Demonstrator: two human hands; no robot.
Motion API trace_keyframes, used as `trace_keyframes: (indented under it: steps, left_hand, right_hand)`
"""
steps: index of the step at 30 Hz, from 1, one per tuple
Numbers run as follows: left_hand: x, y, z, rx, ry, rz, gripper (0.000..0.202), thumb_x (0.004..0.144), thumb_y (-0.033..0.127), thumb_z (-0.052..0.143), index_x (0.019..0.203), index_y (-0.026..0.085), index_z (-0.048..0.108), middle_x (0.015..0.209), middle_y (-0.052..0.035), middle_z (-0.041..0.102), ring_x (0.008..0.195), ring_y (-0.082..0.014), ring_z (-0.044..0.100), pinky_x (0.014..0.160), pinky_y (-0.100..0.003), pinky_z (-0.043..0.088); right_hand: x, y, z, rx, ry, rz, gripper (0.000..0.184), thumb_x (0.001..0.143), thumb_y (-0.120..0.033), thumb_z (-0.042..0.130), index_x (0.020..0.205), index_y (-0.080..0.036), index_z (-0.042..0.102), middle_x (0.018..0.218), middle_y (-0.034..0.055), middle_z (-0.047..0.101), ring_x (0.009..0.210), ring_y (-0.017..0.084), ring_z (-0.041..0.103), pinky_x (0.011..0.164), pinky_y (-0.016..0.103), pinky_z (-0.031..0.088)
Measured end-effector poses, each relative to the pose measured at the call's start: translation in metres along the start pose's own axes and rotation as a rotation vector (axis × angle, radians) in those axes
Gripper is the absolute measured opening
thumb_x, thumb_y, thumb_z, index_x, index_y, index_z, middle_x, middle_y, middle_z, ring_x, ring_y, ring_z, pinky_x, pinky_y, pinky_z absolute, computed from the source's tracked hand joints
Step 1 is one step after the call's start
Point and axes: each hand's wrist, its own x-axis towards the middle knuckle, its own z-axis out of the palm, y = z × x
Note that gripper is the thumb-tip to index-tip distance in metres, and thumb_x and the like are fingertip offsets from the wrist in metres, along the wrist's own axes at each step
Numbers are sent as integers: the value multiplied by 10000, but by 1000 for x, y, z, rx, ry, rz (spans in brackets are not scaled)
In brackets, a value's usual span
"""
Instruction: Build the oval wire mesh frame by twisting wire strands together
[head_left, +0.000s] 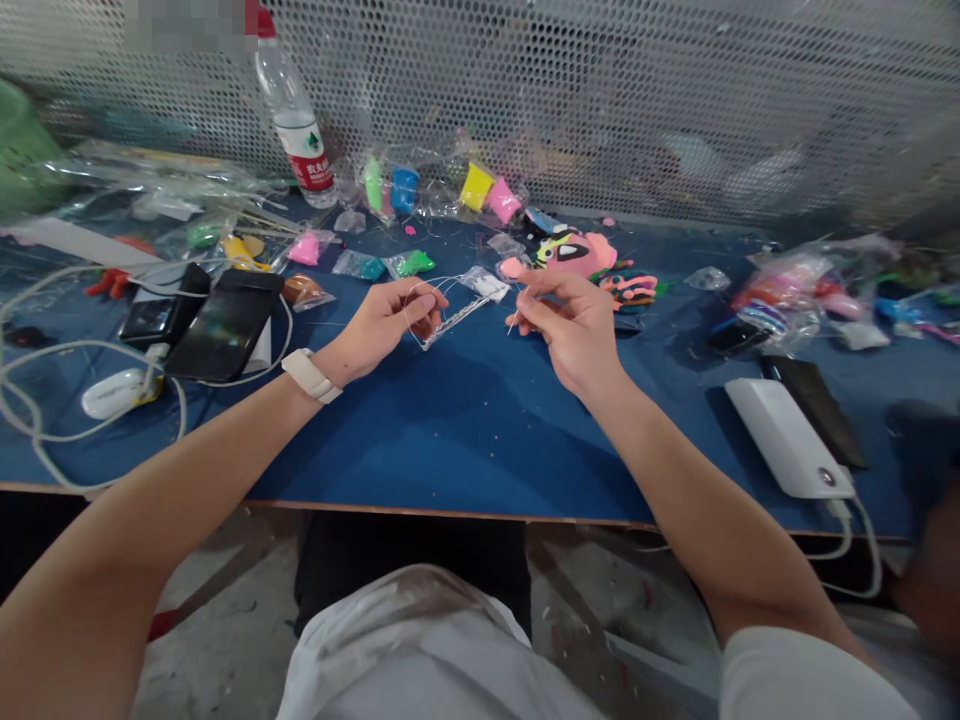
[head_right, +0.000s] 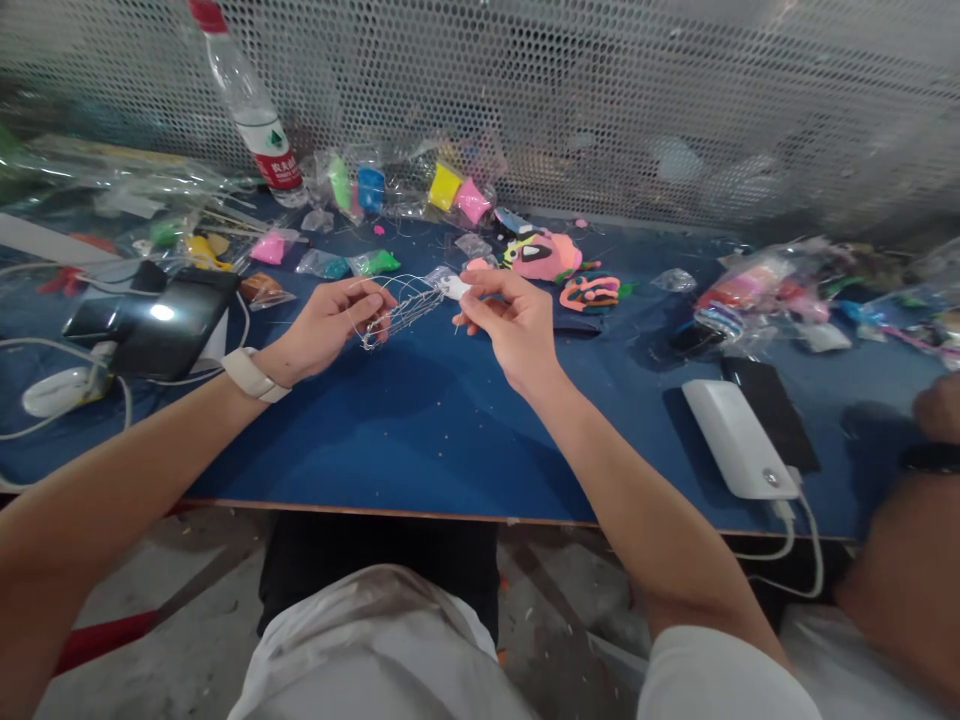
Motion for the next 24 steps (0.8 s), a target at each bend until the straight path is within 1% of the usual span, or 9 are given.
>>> trace_keyframes:
  steps: [2,8,13,17,19,22,24]
  left_hand:
    - [0,1,1,-54,7,-26,349,958,540,825,971,198,757,784,-16,695,660,-111,683,643,-237,592]
    - [-2,4,4,-174,-8,-75,347,928,502,866,980,172,770,789,-11,679,624,-104,679,612,-231,593]
    - [-3,6,4,-178,-23,-80,324,944,479,854,979,168,768,785,-9,672,621,-101,677,612,-233,598]
    - [-3,6,4,-119,-40,-63,327,949,514,840,956,198,755,772,-10,673,630,-111,672,617,-252,602]
    - [-3,6,5,-67,-47,-43,338,960,538,819,947,206,752,780,-19,687,639,-119,674,624,-262,606]
    - [-4,6,7,36,-52,29,353,1003,551,755,977,200,756,807,-39,719,671,-132,694,661,-274,621]
    - [-6,8,8,159,-29,99,318,1042,504,701,1013,193,759,823,-48,738,701,-139,714,702,-279,626]
  right_hand:
    - [0,0,0,-8,15,-16,253,796,-431,961,868,-267,781,1146,19,783,683,118,736,584,296,585]
    - [0,5,-1,2,38,-36,262,782,-442,976,918,-297,806,1083,3,796,683,135,746,561,308,575]
    - [0,5,0,14,91,-50,283,769,-455,978,889,-289,782,1052,0,790,673,130,721,578,319,575]
    - [-1,3,0,-49,78,-19,291,791,-493,955,905,-301,768,1103,11,772,709,152,715,647,368,599]
    - [-2,3,0,-77,76,-18,294,804,-519,942,895,-306,760,1095,17,765,717,164,708,673,391,605]
    - [-2,3,0,-99,84,-30,300,812,-538,930,867,-305,749,1066,15,763,717,173,704,673,401,601]
    - [-2,3,1,-100,87,-36,277,816,-513,928,855,-304,750,1067,11,768,709,169,703,669,399,599]
